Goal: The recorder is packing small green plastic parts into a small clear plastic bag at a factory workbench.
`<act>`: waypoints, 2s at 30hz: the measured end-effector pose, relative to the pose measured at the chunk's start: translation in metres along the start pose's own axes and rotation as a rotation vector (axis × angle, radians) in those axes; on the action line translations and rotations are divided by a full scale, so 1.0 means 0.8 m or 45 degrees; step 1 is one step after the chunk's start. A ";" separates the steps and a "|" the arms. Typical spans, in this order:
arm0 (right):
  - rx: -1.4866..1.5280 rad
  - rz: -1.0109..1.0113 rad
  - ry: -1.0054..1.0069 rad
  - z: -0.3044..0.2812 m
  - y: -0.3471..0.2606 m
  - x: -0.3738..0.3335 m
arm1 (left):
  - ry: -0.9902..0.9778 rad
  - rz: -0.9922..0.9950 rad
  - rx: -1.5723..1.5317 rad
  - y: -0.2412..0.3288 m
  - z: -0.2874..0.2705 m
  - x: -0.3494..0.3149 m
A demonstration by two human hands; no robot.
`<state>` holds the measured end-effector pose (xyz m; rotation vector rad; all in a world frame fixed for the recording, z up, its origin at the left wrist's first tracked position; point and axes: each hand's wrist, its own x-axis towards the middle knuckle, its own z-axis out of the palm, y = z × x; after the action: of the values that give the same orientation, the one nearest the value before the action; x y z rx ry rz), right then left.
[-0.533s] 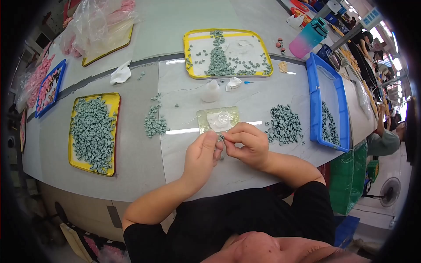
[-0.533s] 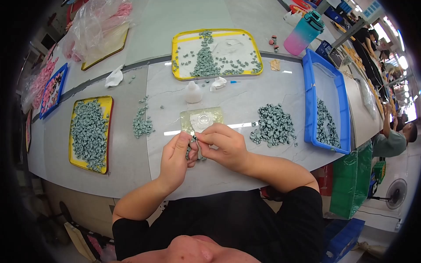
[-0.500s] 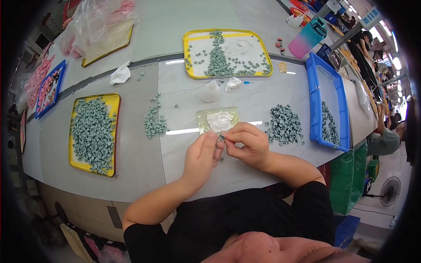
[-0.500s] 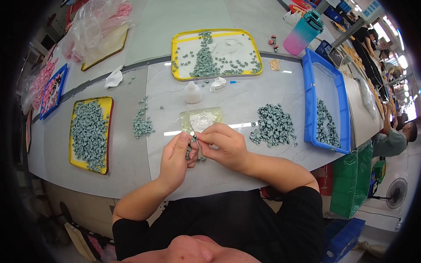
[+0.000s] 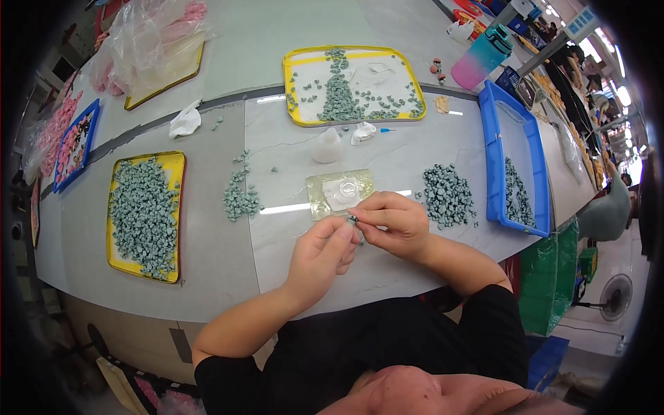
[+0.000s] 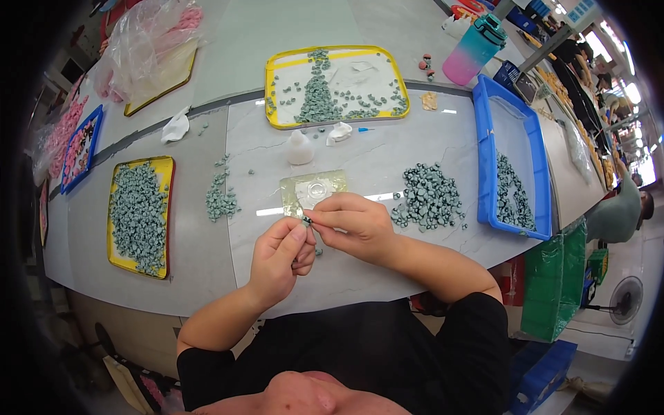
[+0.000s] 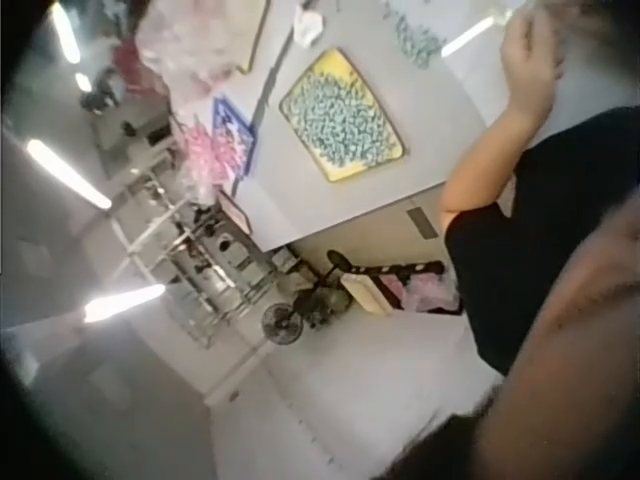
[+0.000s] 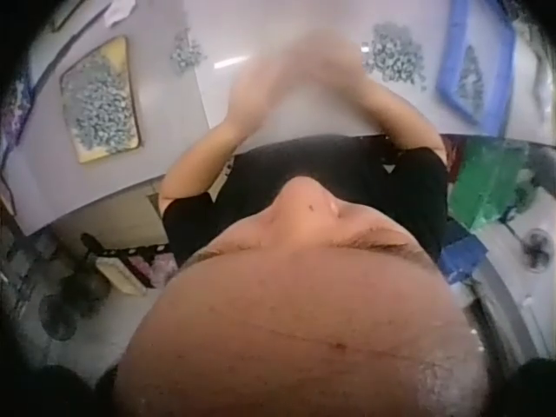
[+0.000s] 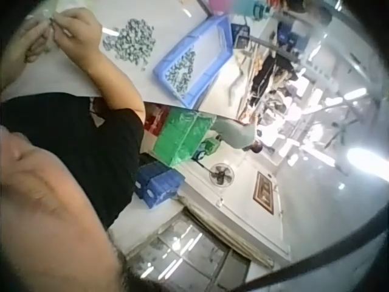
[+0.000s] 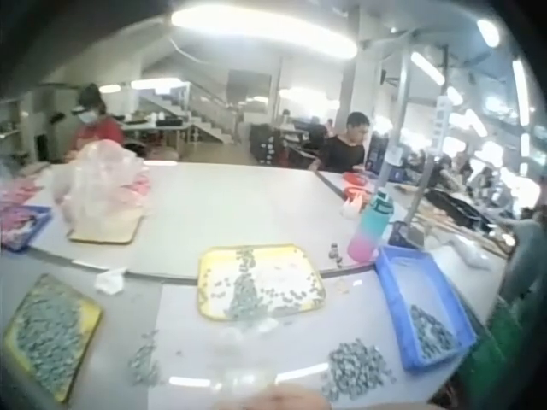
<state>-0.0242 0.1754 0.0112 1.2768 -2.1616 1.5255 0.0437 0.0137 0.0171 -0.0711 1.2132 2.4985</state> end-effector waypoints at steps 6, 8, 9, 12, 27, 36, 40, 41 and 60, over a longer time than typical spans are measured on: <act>-0.056 -0.117 0.022 0.001 -0.001 0.004 | -0.013 -0.015 -0.020 -0.002 -0.003 0.000; -0.089 -0.175 0.026 0.001 -0.003 0.007 | -0.019 -0.021 -0.018 -0.002 -0.005 0.000; -0.088 -0.174 0.025 0.001 -0.002 0.006 | -0.014 -0.031 -0.007 -0.001 -0.005 0.000; -0.130 -0.225 0.032 0.003 -0.002 0.005 | -0.013 -0.055 -0.007 0.001 -0.007 0.001; -0.491 0.441 -0.519 -0.090 0.020 0.007 | 0.173 -0.421 0.340 -0.002 -0.003 0.015; -0.876 0.869 -0.842 -0.112 0.030 -0.005 | 0.155 -0.293 0.108 0.002 -0.010 0.018; -0.705 0.694 -0.549 -0.095 0.021 -0.002 | 0.250 -0.105 0.024 0.010 -0.016 0.022; -0.582 0.639 -0.430 -0.089 0.018 0.001 | 0.255 -0.103 0.023 0.011 -0.016 0.022; -0.398 -0.127 -0.172 -0.028 0.008 0.005 | 0.260 -0.153 0.025 0.000 -0.017 0.018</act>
<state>-0.0379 0.1931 0.0196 1.3862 -2.2662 1.0398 0.0290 0.0077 0.0054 -0.3910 1.2710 2.4206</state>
